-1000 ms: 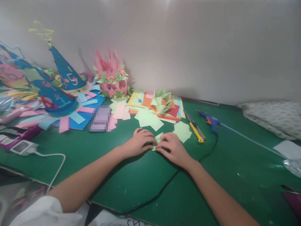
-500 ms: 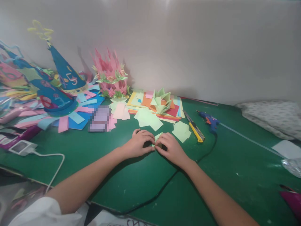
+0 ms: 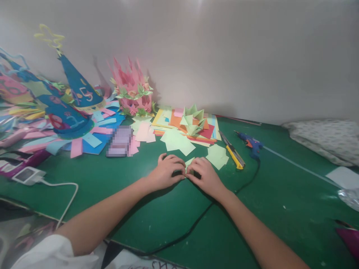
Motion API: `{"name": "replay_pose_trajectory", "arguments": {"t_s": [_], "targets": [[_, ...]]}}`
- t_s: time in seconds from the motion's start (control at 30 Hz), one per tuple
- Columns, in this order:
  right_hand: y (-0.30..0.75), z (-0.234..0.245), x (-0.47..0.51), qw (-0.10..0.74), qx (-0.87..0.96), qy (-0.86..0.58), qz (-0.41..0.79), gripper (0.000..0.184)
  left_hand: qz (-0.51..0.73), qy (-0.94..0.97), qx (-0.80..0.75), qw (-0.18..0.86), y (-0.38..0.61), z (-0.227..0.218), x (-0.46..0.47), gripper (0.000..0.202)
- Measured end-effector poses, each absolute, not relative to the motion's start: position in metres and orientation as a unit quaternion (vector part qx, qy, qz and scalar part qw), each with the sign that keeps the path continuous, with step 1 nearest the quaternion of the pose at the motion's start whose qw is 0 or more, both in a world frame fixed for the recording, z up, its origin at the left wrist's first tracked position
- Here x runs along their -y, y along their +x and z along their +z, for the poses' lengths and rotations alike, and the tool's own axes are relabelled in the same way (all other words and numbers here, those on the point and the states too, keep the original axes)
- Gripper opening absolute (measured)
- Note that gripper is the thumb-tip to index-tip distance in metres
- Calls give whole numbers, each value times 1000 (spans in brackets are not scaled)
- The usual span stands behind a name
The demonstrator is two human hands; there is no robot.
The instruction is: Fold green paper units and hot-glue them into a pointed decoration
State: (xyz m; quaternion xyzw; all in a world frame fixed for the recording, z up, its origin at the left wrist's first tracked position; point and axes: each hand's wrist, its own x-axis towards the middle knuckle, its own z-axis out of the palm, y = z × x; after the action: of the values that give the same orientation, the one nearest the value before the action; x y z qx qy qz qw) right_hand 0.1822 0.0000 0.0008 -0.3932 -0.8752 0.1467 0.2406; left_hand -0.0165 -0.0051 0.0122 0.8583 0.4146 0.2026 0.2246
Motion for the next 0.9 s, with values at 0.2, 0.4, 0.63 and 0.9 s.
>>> {"name": "replay_pose_trajectory", "arguments": {"t_s": [0.2, 0.4, 0.63, 0.9], "targets": [[198, 8, 1, 203, 917, -330, 100, 15, 186, 871, -413, 190, -17, 15, 8, 9], [208, 20, 2, 166, 939, -291, 71, 19, 193, 882, -398, 161, -18, 16, 12, 15], [214, 24, 2, 197, 924, -307, 115, 16, 192, 884, -394, 161, -19, 16, 12, 17], [215, 12, -6, 244, 906, -312, 150, 22, 173, 880, -400, 187, -19, 18, 11, 14]]}}
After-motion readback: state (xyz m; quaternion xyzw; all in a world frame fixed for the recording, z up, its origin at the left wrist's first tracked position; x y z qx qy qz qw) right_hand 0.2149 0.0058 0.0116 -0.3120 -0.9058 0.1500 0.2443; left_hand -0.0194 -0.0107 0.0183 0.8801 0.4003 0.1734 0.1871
